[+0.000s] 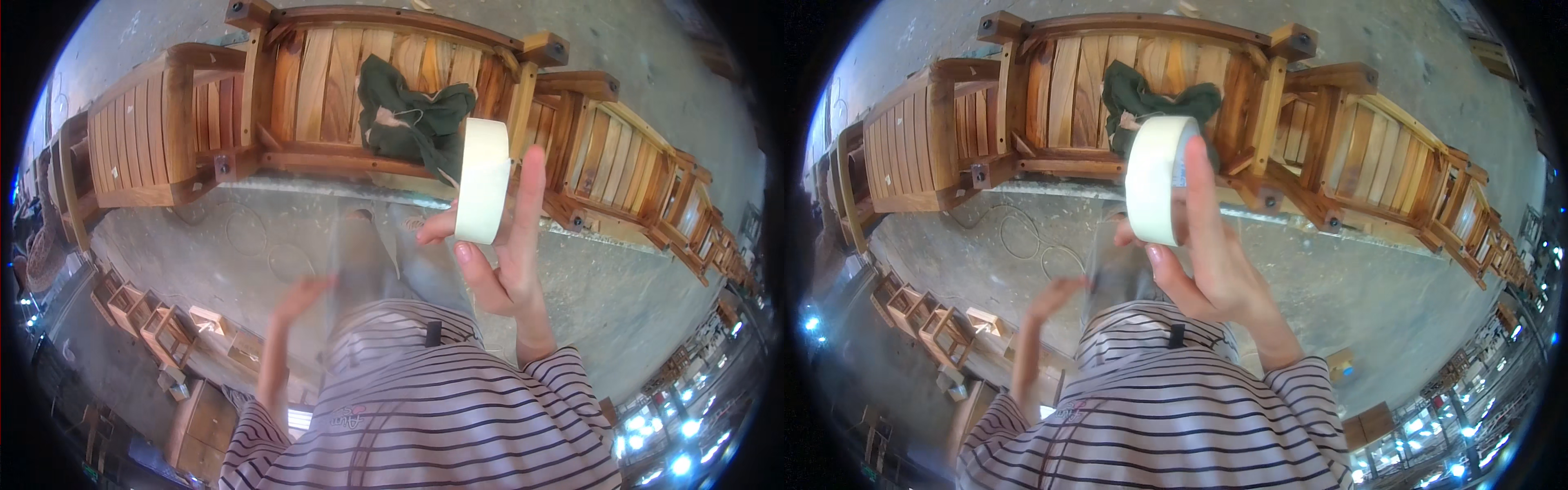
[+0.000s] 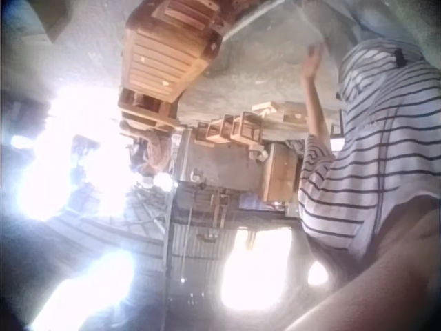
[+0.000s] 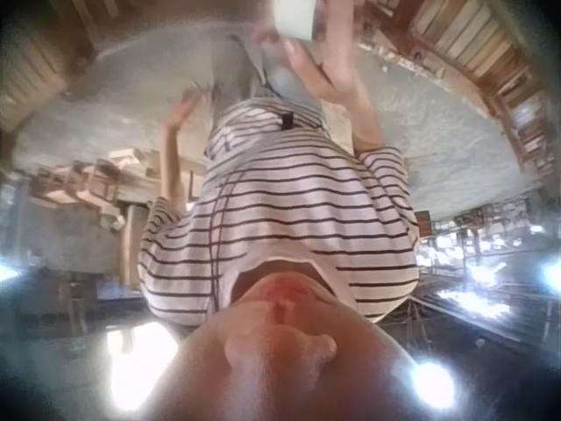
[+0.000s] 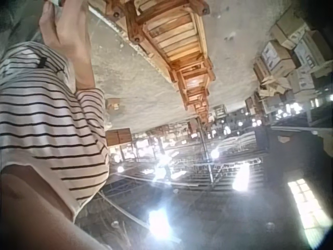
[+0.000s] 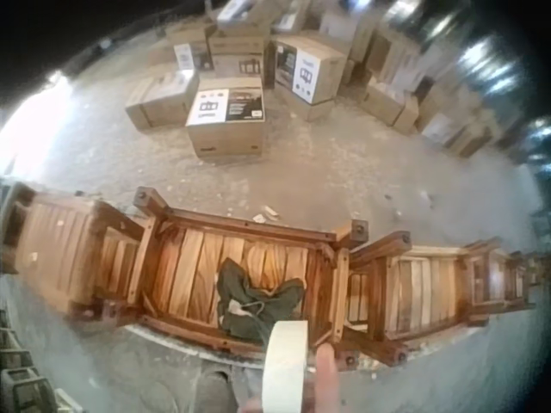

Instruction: The recorder sands the surface of a wooden stool and then applies small pieces of white tape to the corners and edges.

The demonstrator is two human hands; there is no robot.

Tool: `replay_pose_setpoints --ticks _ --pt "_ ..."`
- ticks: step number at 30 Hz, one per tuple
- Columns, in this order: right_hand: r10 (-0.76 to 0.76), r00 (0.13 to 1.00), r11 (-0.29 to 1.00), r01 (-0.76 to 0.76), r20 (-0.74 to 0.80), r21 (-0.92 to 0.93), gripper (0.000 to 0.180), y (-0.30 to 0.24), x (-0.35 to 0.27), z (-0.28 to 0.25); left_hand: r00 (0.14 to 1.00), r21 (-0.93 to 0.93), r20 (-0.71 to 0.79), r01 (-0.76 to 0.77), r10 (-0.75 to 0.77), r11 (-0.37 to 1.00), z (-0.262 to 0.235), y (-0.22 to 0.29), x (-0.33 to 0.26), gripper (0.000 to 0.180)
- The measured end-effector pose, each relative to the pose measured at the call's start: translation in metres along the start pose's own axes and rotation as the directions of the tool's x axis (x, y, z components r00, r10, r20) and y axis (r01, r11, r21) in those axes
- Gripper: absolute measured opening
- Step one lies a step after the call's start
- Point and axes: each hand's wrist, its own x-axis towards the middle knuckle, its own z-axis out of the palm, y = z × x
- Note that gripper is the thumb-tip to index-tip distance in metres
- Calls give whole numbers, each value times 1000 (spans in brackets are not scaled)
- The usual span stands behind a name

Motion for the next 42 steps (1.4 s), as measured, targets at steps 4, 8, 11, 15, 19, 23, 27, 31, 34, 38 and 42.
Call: replay_pose_setpoints --ticks 4,8,11,15,19,23,27,31,34,38,42 --pt "33 990 996 -21 139 -89 94 1 -3 3 549 25 -474 -773 689 633 -15 210 -56 34" --pt "126 991 990 -129 -43 -64 86 -2 -9 10 229 368 -334 -861 915 350 -5 286 -76 42" --pt "-101 988 929 136 119 -344 85 -6 -3 0 216 368 -332 -866 918 337 10 291 -71 39" --pt "-40 994 943 71 101 -326 85 -8 -4 -3 43 488 -308 -850 950 196 10 287 -58 26" --pt "-138 989 938 114 -51 -328 78 -12 3 -1 78 428 -343 -874 936 230 16 285 -60 20" --pt "-100 994 955 86 -35 -285 69 -17 8 -1 31 489 -362 -845 932 218 20 281 -54 18" --pt "-155 985 931 122 -71 -344 59 -14 9 2 32 570 -353 -785 935 242 20 286 -60 19" --pt "-180 973 928 120 -144 -352 49 -14 13 4 -43 614 -364 -762 930 205 25 283 -54 20" --pt "-78 974 970 24 -213 -242 38 -10 17 2 -19 580 -369 -786 929 214 29 283 -53 21" --pt "-37 985 970 -4 -166 -243 28 -3 14 -2 -17 581 -395 -780 918 235 22 277 -44 27" --pt "-69 977 894 -30 -204 -447 20 7 21 -1 -17 724 -461 -585 887 365 19 287 -39 37"
